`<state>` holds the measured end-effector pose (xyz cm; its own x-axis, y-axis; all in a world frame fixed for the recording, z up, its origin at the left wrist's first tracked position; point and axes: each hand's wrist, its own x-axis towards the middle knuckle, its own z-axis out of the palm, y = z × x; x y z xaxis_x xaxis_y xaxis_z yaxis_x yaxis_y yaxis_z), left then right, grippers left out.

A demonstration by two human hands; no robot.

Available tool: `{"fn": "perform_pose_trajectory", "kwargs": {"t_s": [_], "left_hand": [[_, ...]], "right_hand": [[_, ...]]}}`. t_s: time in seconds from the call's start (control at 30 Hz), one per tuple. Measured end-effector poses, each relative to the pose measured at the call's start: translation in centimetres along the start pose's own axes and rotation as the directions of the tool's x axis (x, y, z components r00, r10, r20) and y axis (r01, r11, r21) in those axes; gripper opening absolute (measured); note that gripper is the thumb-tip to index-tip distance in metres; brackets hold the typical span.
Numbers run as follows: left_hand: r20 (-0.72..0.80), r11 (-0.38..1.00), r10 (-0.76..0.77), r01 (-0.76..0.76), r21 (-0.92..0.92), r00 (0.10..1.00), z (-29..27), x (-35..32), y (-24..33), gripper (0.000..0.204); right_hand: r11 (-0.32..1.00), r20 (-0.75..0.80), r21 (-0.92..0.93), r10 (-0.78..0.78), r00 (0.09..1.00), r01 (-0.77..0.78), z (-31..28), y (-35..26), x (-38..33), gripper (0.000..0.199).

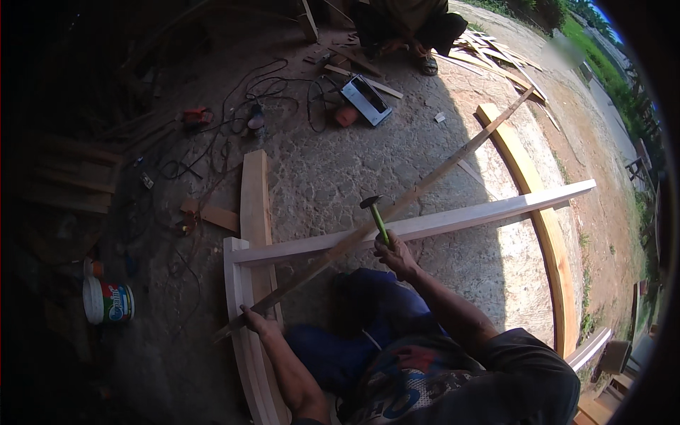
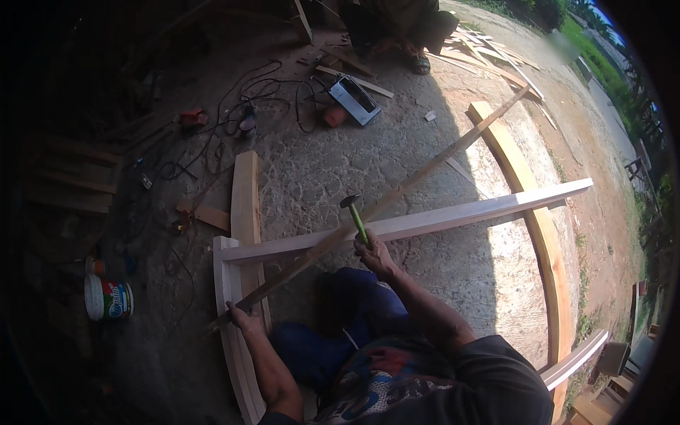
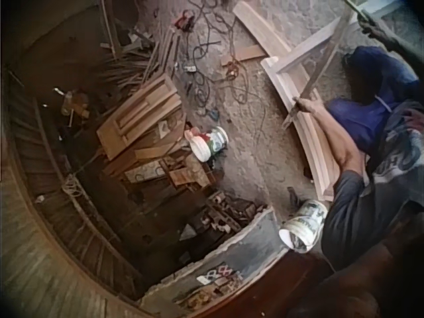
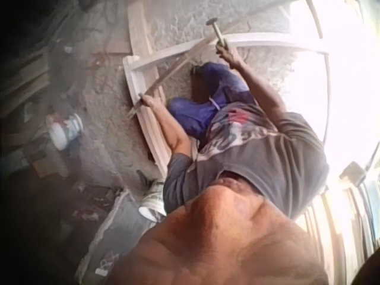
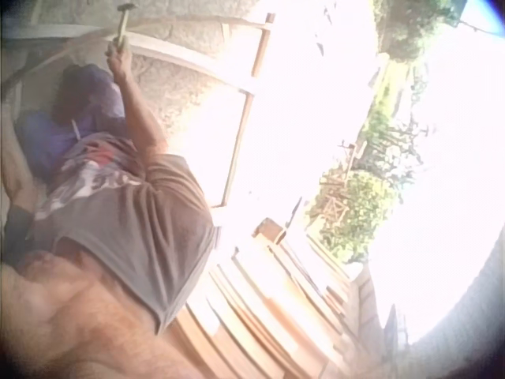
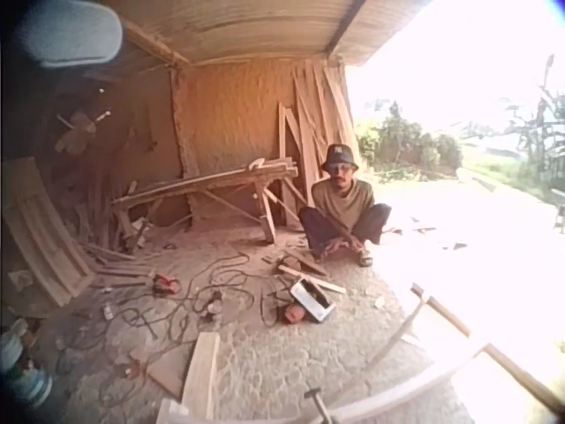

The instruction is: The person carries a long wooden plank into a workshop and places it on a partially assembled wooden frame. They then use a hammer to drive nails into the frame, securing the plank in place.

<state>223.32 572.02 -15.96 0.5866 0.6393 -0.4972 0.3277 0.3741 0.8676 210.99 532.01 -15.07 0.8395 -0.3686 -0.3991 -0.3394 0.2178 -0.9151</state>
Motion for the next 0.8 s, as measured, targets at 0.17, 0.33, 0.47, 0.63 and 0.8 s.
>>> {"fn": "perform_pose_trajectory", "kwargs": {"t_s": [0.17,0.33,0.47,0.63,0.8], "left_hand": [[0.193,0.107,0.905,-0.643,0.758,0.378,-1.0,-0.6,-1.5,0.090],[0.994,-0.340,-0.038,-0.937,0.082,0.101,8.4,-12.0,-0.5,0.075],[0.979,-0.036,-0.171,-0.993,0.109,0.113,10.9,-3.6,-4.4,0.067],[0.687,0.156,-0.695,-0.889,0.430,0.210,15.6,-9.7,2.8,0.048],[0.807,0.135,-0.563,-0.943,0.303,0.179,13.7,-5.5,4.2,0.056]], "right_hand": [[0.994,0.033,0.106,0.010,0.999,-0.014,1.6,0.5,0.1,0.031],[0.988,0.126,0.157,-0.029,0.992,0.008,0.4,0.9,-3.6,0.027],[0.999,0.099,-0.003,-0.051,0.994,0.052,0.4,-1.1,-5.5,0.023],[0.998,-0.095,-0.036,0.040,0.995,-0.044,-4.8,-4.0,-8.3,0.029],[1.000,-0.174,-0.010,-0.023,0.984,0.022,-6.0,-3.9,-7.5,0.035]]}}
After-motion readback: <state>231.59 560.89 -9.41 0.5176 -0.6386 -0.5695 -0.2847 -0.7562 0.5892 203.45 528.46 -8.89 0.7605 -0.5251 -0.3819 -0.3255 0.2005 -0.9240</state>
